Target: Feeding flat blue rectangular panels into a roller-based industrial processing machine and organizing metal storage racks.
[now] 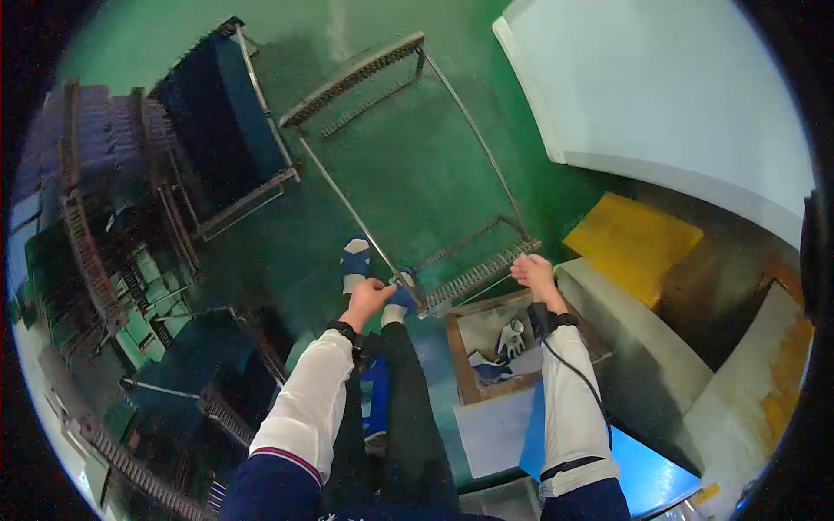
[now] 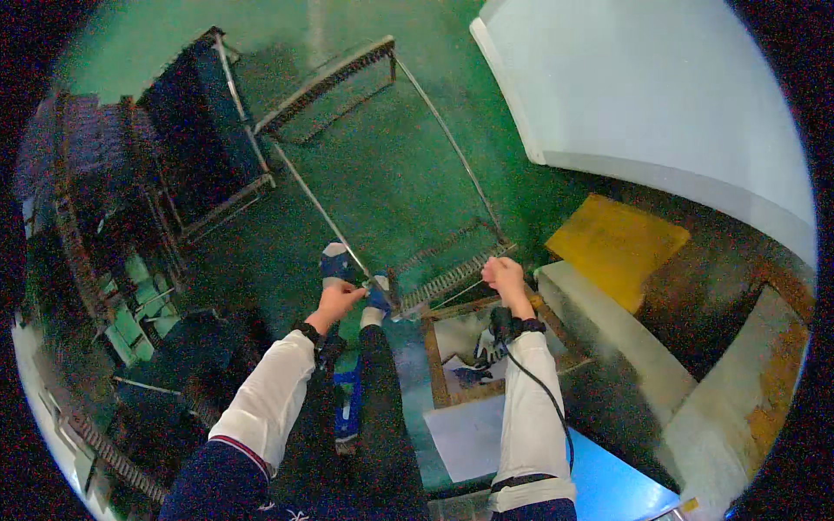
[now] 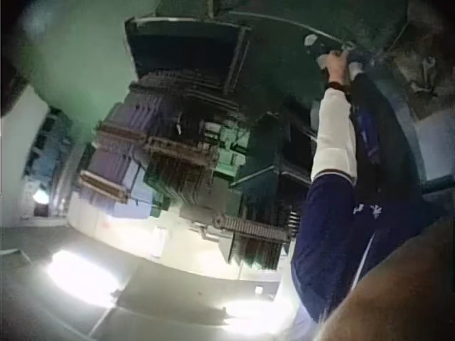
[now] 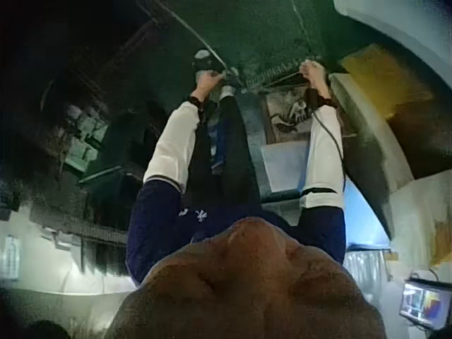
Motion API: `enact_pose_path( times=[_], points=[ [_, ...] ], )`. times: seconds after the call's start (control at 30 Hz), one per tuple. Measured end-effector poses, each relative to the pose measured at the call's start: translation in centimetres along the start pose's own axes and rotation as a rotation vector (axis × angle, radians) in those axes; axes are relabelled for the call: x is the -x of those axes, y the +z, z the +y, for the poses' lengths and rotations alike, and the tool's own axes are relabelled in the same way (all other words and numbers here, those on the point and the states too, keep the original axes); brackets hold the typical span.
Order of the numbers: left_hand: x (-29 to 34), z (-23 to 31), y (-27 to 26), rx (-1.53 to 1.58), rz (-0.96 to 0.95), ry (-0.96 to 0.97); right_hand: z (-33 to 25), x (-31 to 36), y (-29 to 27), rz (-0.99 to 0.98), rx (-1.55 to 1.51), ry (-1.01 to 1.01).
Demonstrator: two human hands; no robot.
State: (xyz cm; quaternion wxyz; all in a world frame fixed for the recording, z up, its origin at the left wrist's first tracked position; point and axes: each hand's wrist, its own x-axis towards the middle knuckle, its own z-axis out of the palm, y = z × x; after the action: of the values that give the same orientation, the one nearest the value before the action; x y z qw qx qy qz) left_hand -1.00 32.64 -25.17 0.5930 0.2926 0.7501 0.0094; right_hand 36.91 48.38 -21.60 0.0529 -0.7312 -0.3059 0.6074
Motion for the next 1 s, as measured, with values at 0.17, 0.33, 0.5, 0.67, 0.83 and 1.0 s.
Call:
enact_pose_path(
  times=[0.17, 0.33, 0.5, 0.67, 0.83, 1.0],
  points=[
    [-6.5, -5.5, 5.6, 0.170, 0.045, -0.116, -1.1, -6.6, 0.9, 0.123, -0.160, 0.036],
    [-7.5, -5.5, 6.7, 0.730, -0.120, -0.381, -2.2, -12.8, 0.7, 0.172, -0.271, 0.091],
    [-7.1, -5.5, 7.8, 0.980, -0.122, -0.436, -4.0, -15.2, 1.9, 0.161, -0.396, 0.220],
    [-7.1, -4.6, 10.0, 1.225, -0.026, -0.749, -3.5, -17.9, 2.0, 0.138, -0.569, 0.367],
    [-7.4, -4.9, 9.7, 1.239, -0.095, -0.791, -5.0, -18.0, 3.4, 0.312, -0.724, 0.507],
    [-8.2, -6.1, 8.0, 1.002, -0.285, -0.723, -6.0, -17.9, 3.1, 0.330, -0.769, 0.587]
  ],
)
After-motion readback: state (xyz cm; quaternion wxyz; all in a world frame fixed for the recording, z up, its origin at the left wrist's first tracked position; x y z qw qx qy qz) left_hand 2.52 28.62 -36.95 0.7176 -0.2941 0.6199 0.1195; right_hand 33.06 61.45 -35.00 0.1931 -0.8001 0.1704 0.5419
